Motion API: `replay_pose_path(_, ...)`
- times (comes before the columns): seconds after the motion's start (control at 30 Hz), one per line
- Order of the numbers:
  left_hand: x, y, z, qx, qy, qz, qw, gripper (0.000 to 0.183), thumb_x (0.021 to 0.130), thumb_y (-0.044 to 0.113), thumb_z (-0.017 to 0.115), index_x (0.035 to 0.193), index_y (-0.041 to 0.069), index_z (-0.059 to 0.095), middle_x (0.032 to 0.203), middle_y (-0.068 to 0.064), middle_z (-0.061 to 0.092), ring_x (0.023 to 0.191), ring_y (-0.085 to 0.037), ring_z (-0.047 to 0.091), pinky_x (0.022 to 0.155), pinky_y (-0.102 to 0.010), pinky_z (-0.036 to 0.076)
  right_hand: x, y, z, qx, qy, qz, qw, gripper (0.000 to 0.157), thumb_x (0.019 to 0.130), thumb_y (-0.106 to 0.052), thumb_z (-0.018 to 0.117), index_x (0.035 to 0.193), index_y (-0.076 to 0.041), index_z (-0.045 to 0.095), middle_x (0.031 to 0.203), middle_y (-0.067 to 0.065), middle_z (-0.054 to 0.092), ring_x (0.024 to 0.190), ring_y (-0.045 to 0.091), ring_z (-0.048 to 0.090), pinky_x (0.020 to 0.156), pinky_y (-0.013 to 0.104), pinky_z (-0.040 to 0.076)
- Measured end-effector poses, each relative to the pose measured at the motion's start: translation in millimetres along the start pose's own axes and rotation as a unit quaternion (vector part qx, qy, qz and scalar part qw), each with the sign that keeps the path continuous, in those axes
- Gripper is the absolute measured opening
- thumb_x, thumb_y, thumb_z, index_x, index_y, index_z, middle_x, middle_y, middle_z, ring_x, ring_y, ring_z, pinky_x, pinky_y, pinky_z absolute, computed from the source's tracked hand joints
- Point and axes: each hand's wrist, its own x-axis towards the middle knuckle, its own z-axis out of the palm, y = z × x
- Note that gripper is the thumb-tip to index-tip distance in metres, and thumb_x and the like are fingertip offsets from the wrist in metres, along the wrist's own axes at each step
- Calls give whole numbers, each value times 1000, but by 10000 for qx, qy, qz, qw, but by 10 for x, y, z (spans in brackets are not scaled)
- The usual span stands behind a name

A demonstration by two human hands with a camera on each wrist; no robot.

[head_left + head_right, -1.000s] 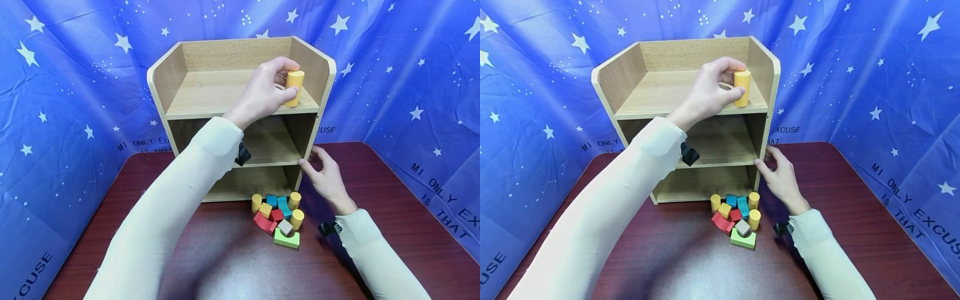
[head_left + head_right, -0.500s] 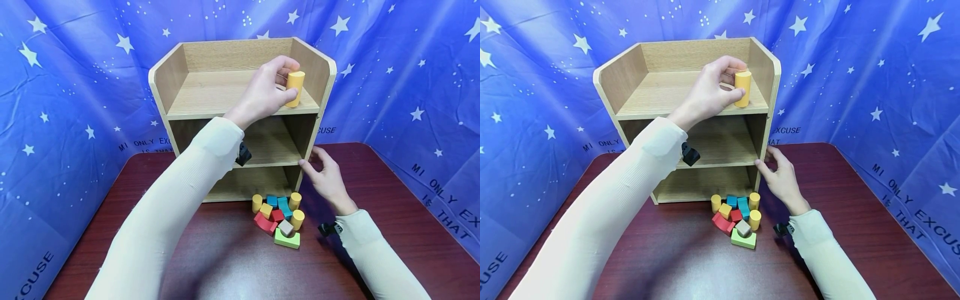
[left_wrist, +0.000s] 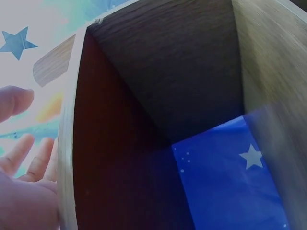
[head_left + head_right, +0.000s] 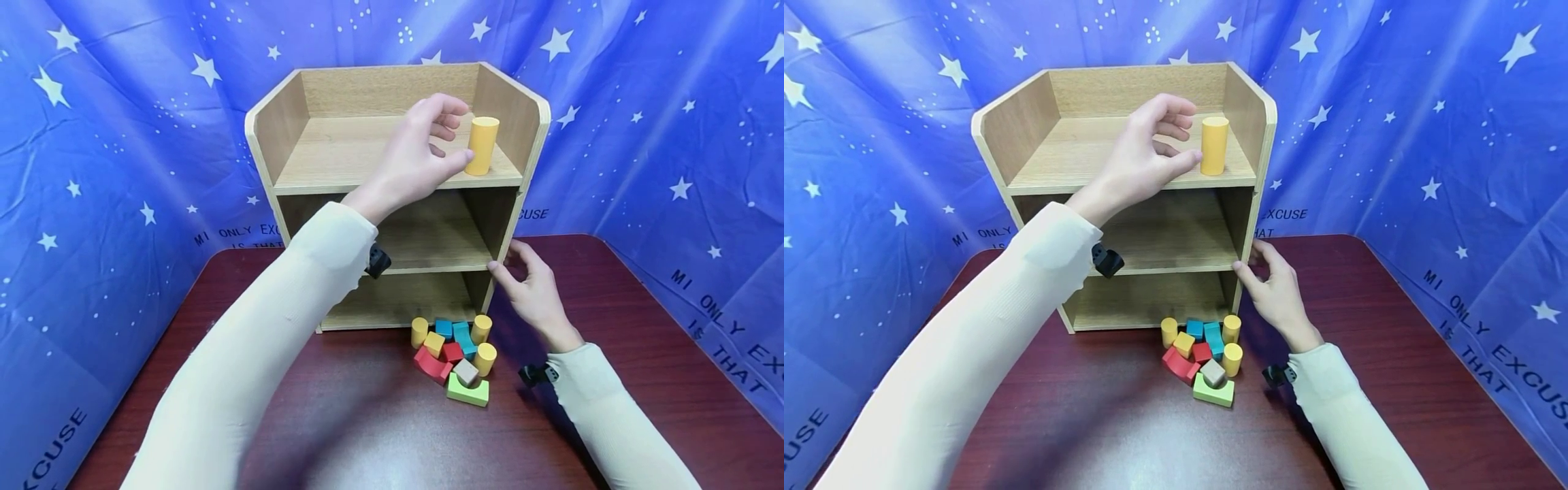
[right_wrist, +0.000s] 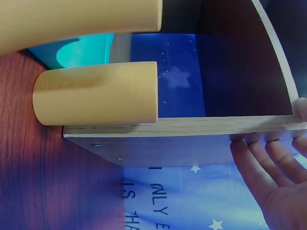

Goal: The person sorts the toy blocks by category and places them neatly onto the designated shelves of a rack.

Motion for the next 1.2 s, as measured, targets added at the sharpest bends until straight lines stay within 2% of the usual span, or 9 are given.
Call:
replay_pose_path(0.23,-122,-52,-112,-135,302,250,9991,41,83,7,70,121,4,55,112,-7,55,99,-15,57,80,-22,49,-1,13,4,-66,34,-52,10000,37,88,-4,65,123,5,56,100,19,63,89,7,56,77,13,45)
replay_pose_path(0.47,-247,-70,-178,-274,407,487,9976,38,82,5,71,118,3,58,110,-8,57,96,-19,58,79,-22,50,6,12,2,-17,45,-99,9999,37,88,-3,65,123,5,56,100,19,63,89,7,56,76,13,45)
replay_pose_path(0.7,-389,-90,-201,-336,545,537,9965,39,82,7,71,118,2,58,107,-8,57,93,-17,59,80,-24,51,2,12,1,-47,42,-93,9999,37,88,-3,65,123,5,56,100,19,63,89,6,56,75,11,44)
replay_pose_path(0.87,-487,-115,-190,-227,583,992,9931,34,82,6,69,114,0,58,106,-11,57,93,-19,60,79,-24,52,0,12,0,-28,27,-93,9999,37,88,-3,65,123,5,55,101,19,63,89,6,56,76,12,45)
replay_pose_path(0.97,-543,-95,-181,-266,610,1151,9911,33,82,4,69,112,-1,58,105,-13,57,94,-19,60,78,-25,52,2,16,3,-66,41,-105,9999,36,88,-2,64,122,6,55,101,21,63,89,5,55,76,12,44)
replay_pose_path(1.2,-642,-111,-175,-178,566,1380,9887,32,82,2,68,112,-2,59,105,-15,58,96,-15,57,78,-26,53,48,396,44,-65,85,-108,9999,39,88,-9,67,126,-4,57,105,13,64,92,2,54,77,12,44)
